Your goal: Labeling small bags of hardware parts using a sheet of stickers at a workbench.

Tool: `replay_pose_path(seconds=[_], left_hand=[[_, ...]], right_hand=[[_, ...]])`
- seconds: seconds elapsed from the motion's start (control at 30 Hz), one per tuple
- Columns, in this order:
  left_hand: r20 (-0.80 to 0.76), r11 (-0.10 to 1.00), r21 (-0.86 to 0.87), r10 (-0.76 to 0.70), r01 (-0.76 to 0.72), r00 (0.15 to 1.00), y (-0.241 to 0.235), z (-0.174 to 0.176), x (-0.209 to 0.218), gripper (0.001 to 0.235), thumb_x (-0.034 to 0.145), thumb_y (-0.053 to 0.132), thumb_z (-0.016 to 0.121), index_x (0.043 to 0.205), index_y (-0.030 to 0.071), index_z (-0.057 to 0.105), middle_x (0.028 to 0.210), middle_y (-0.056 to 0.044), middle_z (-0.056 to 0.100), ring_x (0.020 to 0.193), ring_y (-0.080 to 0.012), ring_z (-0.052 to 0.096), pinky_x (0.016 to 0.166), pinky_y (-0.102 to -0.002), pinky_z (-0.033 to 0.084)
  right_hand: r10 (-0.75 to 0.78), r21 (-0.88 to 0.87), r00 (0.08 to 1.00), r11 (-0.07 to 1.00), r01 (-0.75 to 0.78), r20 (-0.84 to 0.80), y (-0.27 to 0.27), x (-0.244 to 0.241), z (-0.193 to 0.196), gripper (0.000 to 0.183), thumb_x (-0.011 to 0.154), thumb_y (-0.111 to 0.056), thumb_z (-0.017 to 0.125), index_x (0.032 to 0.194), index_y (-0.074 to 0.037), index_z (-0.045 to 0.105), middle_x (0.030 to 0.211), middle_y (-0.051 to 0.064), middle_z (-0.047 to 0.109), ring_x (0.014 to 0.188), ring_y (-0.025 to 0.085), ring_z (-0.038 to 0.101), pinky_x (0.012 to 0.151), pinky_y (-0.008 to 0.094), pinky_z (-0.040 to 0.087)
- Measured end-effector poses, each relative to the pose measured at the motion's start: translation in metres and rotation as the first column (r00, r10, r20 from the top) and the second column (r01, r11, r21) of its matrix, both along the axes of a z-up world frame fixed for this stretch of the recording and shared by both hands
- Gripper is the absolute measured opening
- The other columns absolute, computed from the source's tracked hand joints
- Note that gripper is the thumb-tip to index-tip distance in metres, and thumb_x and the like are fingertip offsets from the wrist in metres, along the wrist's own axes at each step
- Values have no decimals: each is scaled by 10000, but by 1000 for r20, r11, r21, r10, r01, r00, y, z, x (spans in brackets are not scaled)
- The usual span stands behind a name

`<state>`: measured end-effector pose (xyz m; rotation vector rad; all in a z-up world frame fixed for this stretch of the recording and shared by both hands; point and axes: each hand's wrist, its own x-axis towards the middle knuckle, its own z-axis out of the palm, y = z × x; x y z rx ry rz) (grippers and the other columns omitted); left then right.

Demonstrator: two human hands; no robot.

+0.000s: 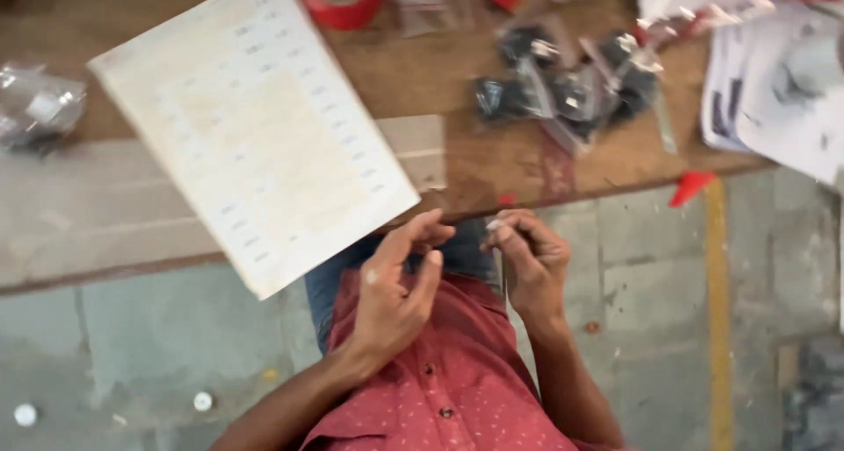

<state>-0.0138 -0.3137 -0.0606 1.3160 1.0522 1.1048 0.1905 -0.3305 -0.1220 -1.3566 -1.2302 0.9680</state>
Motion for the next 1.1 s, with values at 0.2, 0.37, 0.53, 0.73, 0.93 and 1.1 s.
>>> replay_pose_path(seconds=[0.2, 0.37, 0.53, 0.73, 0.93, 1.1], left_hand=[[-115, 998, -42, -40, 35, 993, 1, -2, 15, 393, 978, 0, 617, 1369, 37, 600, 1187, -83, 736, 1052, -156, 691, 882, -276, 565], [-171, 994, -87, -82, 68, 982, -1, 6, 25, 359, 978, 13, 623, 1334, 61, 627, 1166, -52, 753, 988, -106, 706, 638, -206, 515], [-208, 995, -86, -68, 51, 976, -8, -3, 25, 351, 975, 12, 626, 1321, 62, 645, 1161, -44, 760, 954, -96, 705, 622, -198, 499], [-167, 992, -99, -94, 79, 982, -8, -8, 25, 348, 996, 6, 609, 1340, 51, 635, 1185, -53, 738, 1039, -102, 700, 709, -198, 540], [-173, 991, -116, -91, 71, 981, -5, -11, 23, 353, 985, -2, 609, 1333, 51, 639, 1174, -46, 745, 1008, -97, 704, 681, -194, 524], [-141, 991, -122, -80, 63, 987, -2, -10, 20, 351, 993, -10, 598, 1338, 47, 632, 1183, -49, 738, 1038, -103, 685, 724, -186, 539]], right_hand=[[-399, -216, 500, 897, 385, -769, -24, 54, -81, 43, 1041, -70, 656, 1064, -42, 680, 950, 42, 662, 867, 152, 614, 822, 336, 524], [-339, -183, 430, 913, 364, -837, -18, 48, -86, 36, 1051, -98, 664, 1050, -62, 669, 947, 23, 663, 884, 146, 601, 834, 359, 514], [-351, -225, 367, 912, 344, -861, -14, 52, -99, 50, 1048, -131, 645, 1046, -88, 669, 967, 31, 685, 897, 158, 626, 846, 354, 534], [-276, -196, 298, 942, 271, -914, -4, 47, -96, 67, 1062, -148, 630, 1073, -88, 657, 986, 28, 682, 936, 151, 652, 858, 329, 547], [-227, -126, 369, 952, 279, -901, 5, 36, -87, 101, 1090, -164, 625, 1110, -71, 659, 995, 21, 666, 937, 152, 638, 955, 357, 561], [-174, -60, 467, 967, 248, -867, 18, 27, -48, 156, 1094, -200, 646, 1168, -63, 661, 1025, 23, 663, 952, 158, 620, 1000, 420, 558]])
